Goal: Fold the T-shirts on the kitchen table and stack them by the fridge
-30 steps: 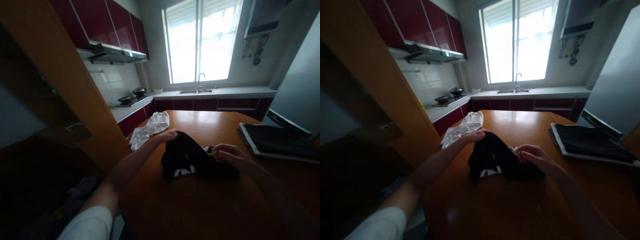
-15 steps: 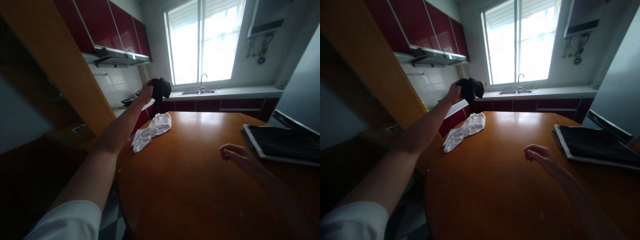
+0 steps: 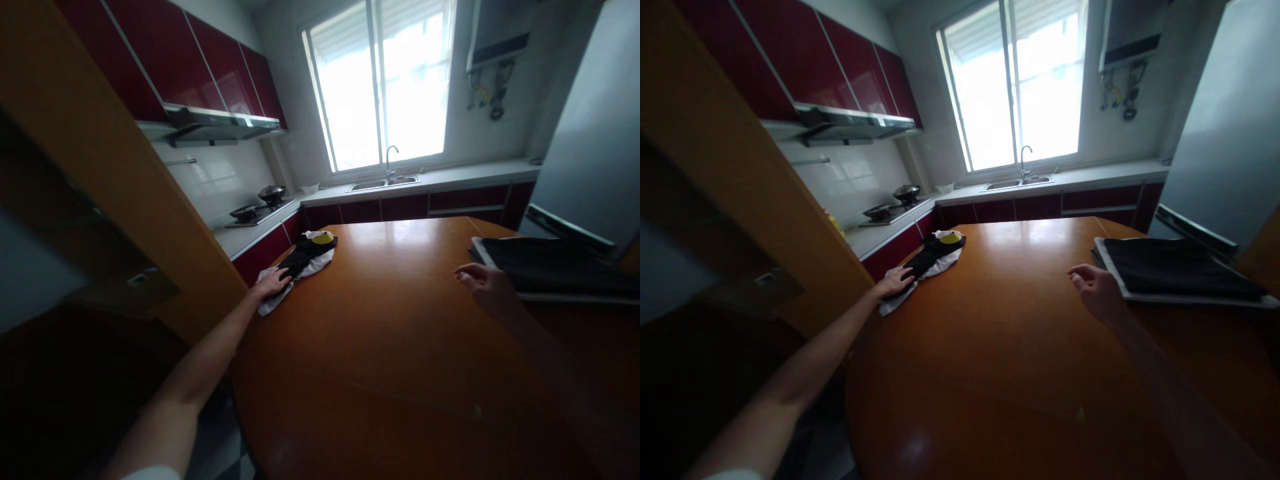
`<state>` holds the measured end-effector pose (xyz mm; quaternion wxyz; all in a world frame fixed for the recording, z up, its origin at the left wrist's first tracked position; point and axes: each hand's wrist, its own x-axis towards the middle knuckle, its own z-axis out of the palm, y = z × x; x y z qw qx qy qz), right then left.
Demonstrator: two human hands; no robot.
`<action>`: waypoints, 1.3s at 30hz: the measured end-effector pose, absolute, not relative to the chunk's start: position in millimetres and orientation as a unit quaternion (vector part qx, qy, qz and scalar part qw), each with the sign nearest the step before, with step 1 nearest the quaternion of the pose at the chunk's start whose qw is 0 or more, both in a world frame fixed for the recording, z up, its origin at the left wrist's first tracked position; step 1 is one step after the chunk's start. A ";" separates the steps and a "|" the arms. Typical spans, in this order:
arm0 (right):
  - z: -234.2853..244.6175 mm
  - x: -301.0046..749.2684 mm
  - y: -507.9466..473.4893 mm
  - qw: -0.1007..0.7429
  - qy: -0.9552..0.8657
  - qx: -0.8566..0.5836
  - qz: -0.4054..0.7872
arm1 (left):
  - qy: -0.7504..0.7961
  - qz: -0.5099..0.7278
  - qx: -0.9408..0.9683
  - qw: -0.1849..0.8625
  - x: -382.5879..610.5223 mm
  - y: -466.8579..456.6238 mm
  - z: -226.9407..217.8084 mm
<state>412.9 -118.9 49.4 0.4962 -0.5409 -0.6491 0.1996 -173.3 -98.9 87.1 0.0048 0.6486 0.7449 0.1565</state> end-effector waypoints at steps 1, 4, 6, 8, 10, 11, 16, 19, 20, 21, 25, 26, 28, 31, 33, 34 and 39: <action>43.7 424.4 -111.5 0.490 -0.629 -0.588 0.136 | 0.758 0.147 0.635 0.014 -169.7 -96.9 71.5; 26.9 458.4 -93.3 0.430 -0.571 -0.699 -0.014 | 0.804 0.148 0.575 0.037 -165.9 -83.0 33.8; 17.5 473.7 -87.0 0.380 -0.540 -0.750 -0.048 | 0.814 0.173 0.554 0.029 -169.1 -66.9 20.5; 10.4 479.8 -84.3 0.337 -0.531 -0.776 -0.043 | 0.823 0.189 0.535 0.031 -171.8 -49.2 15.4; 6.1 478.7 -83.3 0.305 -0.524 -0.794 -0.045 | 0.831 0.188 0.521 0.047 -169.4 -36.7 14.5; 5.1 477.1 -83.0 0.297 -0.518 -0.801 -0.049 | 0.834 0.187 0.517 0.049 -165.7 -34.1 14.4; 13.3 475.9 -82.4 0.331 -0.500 -0.798 -0.062 | 0.780 0.291 0.540 -0.126 -129.3 -52.8 15.8; 29.5 468.3 -88.4 0.379 -0.504 -0.770 -0.094 | 0.725 0.349 0.557 -0.205 -102.1 -66.9 21.6; 35.9 459.5 -93.3 0.395 -0.513 -0.755 -0.104 | 0.712 0.353 0.571 -0.206 -92.9 -69.6 23.9; 42.1 446.8 -99.9 0.411 -0.531 -0.734 -0.102 | 0.698 0.355 0.589 -0.202 -83.7 -71.4 25.8; 55.5 371.9 -141.0 0.420 -0.720 -0.536 0.132 | 0.608 0.388 0.673 -0.164 -47.2 -76.4 28.5; 55.1 354.7 -151.2 0.399 -0.766 -0.459 0.208 | 0.584 0.399 0.691 -0.151 -38.1 -78.6 28.1; 50.2 332.4 -164.3 0.389 -0.801 -0.384 0.243 | 0.544 0.412 0.721 -0.118 -19.8 -84.8 26.3; 34.7 332.2 -160.1 0.392 -0.791 -0.445 0.150 | 0.499 0.410 0.762 -0.053 6.4 -96.7 21.7; 21.9 343.5 -147.3 0.362 -0.776 -0.507 0.095 | 0.468 0.389 0.794 -0.005 21.2 -104.1 17.3; 16.1 348.7 -141.0 0.341 -0.777 -0.523 0.086 | 0.453 0.372 0.810 0.017 27.4 -107.2 15.0; 4.4 348.3 -133.8 0.296 -0.807 -0.503 0.088 | 0.405 0.238 0.880 0.064 42.6 -117.7 8.2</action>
